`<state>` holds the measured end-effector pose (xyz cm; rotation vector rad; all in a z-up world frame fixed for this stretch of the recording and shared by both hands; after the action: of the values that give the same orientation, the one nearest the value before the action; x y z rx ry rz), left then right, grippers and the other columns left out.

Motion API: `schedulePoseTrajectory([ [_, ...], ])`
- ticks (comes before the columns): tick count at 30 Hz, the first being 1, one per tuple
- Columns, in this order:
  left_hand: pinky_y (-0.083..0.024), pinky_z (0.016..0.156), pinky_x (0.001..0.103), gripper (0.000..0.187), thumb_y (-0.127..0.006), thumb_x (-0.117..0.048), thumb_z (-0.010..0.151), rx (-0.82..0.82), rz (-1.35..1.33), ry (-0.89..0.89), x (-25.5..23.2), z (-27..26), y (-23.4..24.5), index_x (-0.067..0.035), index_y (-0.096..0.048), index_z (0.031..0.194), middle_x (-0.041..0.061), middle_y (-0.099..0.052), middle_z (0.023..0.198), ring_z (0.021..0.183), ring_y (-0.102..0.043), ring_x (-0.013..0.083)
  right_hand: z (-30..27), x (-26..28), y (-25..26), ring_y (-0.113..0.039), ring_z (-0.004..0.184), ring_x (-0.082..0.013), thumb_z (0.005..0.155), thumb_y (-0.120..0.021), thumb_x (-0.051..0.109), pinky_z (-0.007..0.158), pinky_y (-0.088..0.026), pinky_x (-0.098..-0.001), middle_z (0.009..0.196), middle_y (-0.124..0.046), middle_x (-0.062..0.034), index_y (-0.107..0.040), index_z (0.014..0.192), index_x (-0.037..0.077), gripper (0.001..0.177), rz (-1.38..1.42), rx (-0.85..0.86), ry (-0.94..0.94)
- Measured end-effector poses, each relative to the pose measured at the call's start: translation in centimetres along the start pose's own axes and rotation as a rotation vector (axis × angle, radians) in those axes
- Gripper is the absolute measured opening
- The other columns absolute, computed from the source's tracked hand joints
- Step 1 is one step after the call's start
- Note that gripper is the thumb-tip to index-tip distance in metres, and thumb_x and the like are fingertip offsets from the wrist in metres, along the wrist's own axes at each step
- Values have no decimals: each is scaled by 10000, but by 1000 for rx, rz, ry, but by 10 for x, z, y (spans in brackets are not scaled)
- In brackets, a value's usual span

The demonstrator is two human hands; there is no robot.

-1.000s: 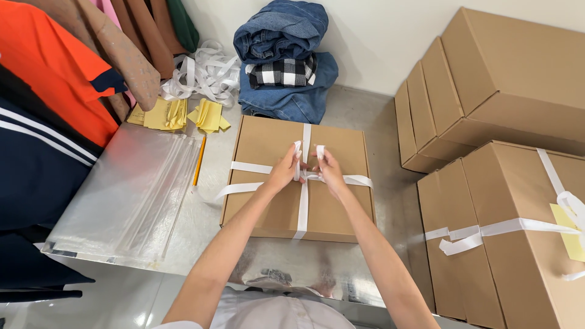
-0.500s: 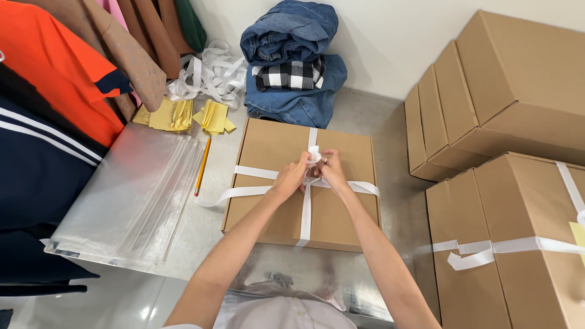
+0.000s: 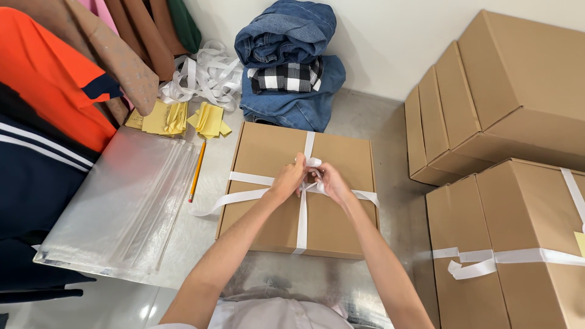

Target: Packing a garment into a cardboard box and tying it with a white ribbon

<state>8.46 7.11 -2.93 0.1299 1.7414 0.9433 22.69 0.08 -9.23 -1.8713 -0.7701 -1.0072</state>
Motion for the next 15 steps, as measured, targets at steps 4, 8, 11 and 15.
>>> schedulePoseTrajectory([
  [4, -560, 786, 464, 86, -406, -158, 1028, -23, 18, 30, -1, -1, -2, -158, -336, 1077, -3, -599, 446, 529, -689, 351, -40, 22, -35, -618, 944, -147, 932, -611, 204, 709, -453, -193, 1028, -698, -76, -652, 1199, 43, 314, 28, 44, 42],
  [8, -561, 791, 463, 98, -409, -170, 1015, -10, 92, 14, -1, -2, -4, -168, -333, 1076, 4, -594, 435, 580, -706, 364, -38, 20, -37, -532, 719, -48, 942, -737, 194, 588, -398, -140, 851, -671, -34, -722, 1057, -5, 230, -179, -117, 188],
  [11, -548, 824, 484, 113, -427, -229, 1030, -20, 64, 34, -1, -8, -1, -170, -341, 1076, 28, -626, 473, 649, -724, 376, -7, -4, -11, -499, 704, -29, 976, -704, 197, 534, -359, -119, 833, -655, -7, -735, 1043, 4, 206, -88, -215, 210],
  [15, -509, 908, 549, 197, -487, -242, 1064, -175, -126, -52, -25, -43, 20, -155, -319, 1121, 180, -772, 946, 919, -715, 435, -9, 3, -14, -485, 718, -48, 968, -688, 103, 472, -303, -103, 794, -494, 45, -683, 995, 4, 103, 114, -228, 176],
])
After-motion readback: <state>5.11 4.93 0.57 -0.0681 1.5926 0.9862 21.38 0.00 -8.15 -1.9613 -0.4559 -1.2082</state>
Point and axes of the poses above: each hand's wrist, its own z-axis towards the middle knuckle, its own y-axis out of the back of the hand, x = y × z, the point moved 4 cm from there along z, towards the middle knuckle
